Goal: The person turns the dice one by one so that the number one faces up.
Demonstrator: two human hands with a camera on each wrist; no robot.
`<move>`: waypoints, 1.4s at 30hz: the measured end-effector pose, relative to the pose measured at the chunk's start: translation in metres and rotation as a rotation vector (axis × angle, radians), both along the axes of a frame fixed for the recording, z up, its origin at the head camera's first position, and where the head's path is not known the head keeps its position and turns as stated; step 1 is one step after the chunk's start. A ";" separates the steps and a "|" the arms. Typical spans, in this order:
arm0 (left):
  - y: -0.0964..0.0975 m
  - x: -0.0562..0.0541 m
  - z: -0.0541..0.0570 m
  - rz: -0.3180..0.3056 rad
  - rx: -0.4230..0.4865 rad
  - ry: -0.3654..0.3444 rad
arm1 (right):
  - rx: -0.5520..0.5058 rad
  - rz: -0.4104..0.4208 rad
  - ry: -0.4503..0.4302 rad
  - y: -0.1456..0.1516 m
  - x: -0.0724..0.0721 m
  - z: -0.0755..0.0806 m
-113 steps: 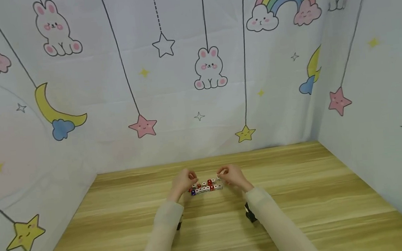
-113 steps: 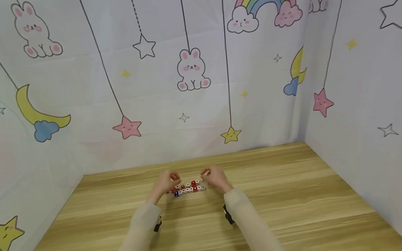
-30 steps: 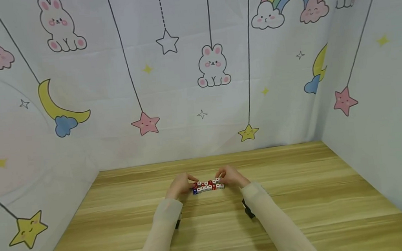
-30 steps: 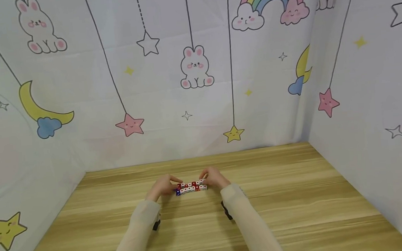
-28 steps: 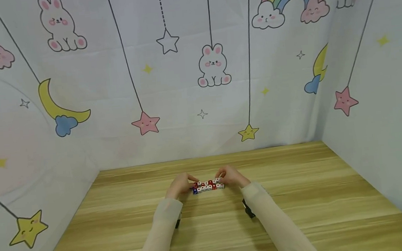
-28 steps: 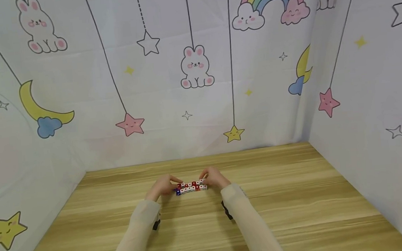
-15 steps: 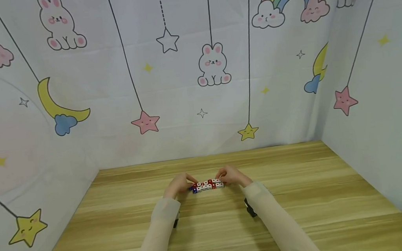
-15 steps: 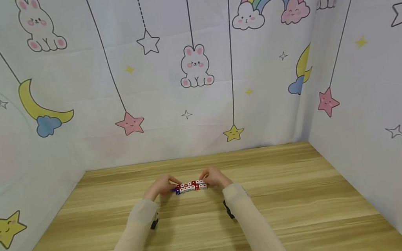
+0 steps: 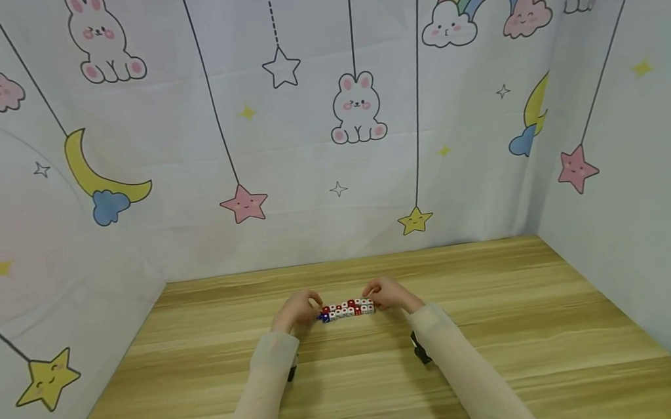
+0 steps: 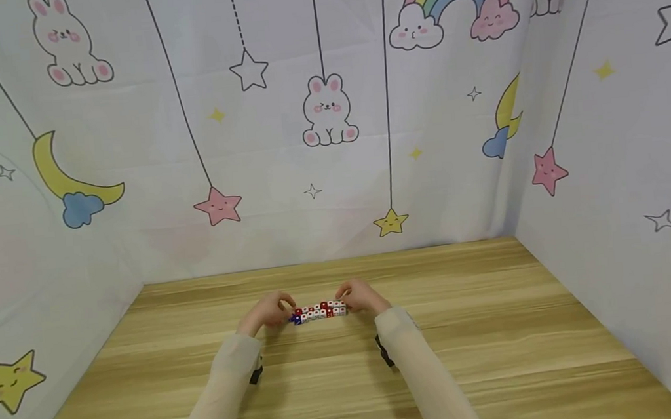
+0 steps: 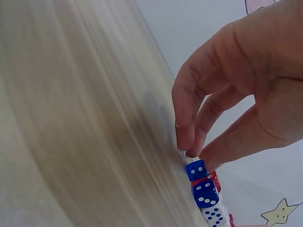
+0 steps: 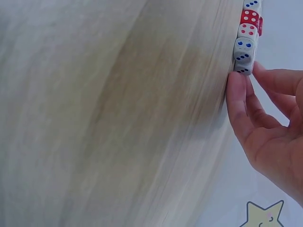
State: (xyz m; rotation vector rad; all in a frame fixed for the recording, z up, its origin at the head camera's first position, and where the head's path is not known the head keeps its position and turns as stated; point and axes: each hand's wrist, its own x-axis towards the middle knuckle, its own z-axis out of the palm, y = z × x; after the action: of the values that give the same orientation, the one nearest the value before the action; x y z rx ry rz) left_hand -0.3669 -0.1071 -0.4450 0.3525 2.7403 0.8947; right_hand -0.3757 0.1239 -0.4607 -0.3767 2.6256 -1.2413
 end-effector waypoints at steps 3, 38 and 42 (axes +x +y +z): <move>0.000 -0.001 -0.001 -0.018 0.023 0.014 | 0.001 0.001 0.002 0.001 0.001 0.000; -0.008 -0.006 -0.003 0.115 0.203 0.019 | 0.019 0.057 -0.004 -0.015 -0.001 -0.001; -0.009 -0.008 -0.005 0.111 0.241 0.011 | 0.054 0.059 0.014 -0.016 0.001 -0.001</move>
State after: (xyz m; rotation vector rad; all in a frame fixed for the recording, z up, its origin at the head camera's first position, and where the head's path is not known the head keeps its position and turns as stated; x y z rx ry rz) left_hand -0.3748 -0.1158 -0.4501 0.2495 2.6880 1.2610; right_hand -0.3747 0.1080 -0.4618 -0.4510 2.6338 -1.1514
